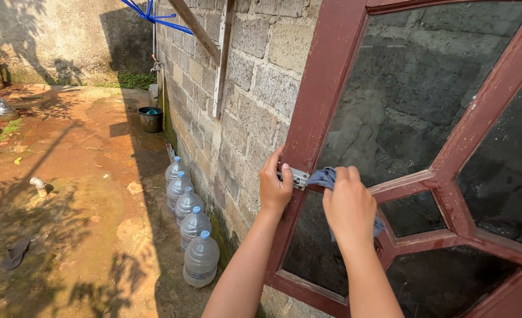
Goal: Cleaning a wooden window frame and glass pane using a cleaning solution and a cloth.
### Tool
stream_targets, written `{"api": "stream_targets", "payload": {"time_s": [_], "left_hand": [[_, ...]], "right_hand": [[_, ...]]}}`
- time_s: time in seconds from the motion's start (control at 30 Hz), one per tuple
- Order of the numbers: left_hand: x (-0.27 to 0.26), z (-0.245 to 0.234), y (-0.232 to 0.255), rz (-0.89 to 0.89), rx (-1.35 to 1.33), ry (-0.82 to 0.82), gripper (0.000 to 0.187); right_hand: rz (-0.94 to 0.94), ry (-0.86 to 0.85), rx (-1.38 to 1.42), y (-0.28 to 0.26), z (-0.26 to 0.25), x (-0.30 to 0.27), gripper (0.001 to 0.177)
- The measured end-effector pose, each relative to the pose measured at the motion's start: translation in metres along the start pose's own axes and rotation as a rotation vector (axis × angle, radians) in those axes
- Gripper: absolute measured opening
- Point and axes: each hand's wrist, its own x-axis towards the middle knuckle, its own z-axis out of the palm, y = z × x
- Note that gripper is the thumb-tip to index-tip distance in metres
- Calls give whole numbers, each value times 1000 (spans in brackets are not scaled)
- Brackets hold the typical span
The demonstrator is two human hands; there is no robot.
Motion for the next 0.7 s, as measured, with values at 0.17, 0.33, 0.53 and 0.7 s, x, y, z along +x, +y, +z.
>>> {"api": "stream_targets", "payload": {"time_s": [0.17,0.33,0.53,0.7], "left_hand": [[0,-8,13,23,3,7,51],[-3,-14,23,24,-2,13,49],[-11,-26,39,66,42,21,48],[-17,-36,55,42,8,-2,51]], "right_hand": [[-111,48,7,-14,18,-2,34],[-158,139,92,-12,8,-15,38],[-36,158,153,6,-17,-39,36],[61,211,173,18,-25,-49,31]]}}
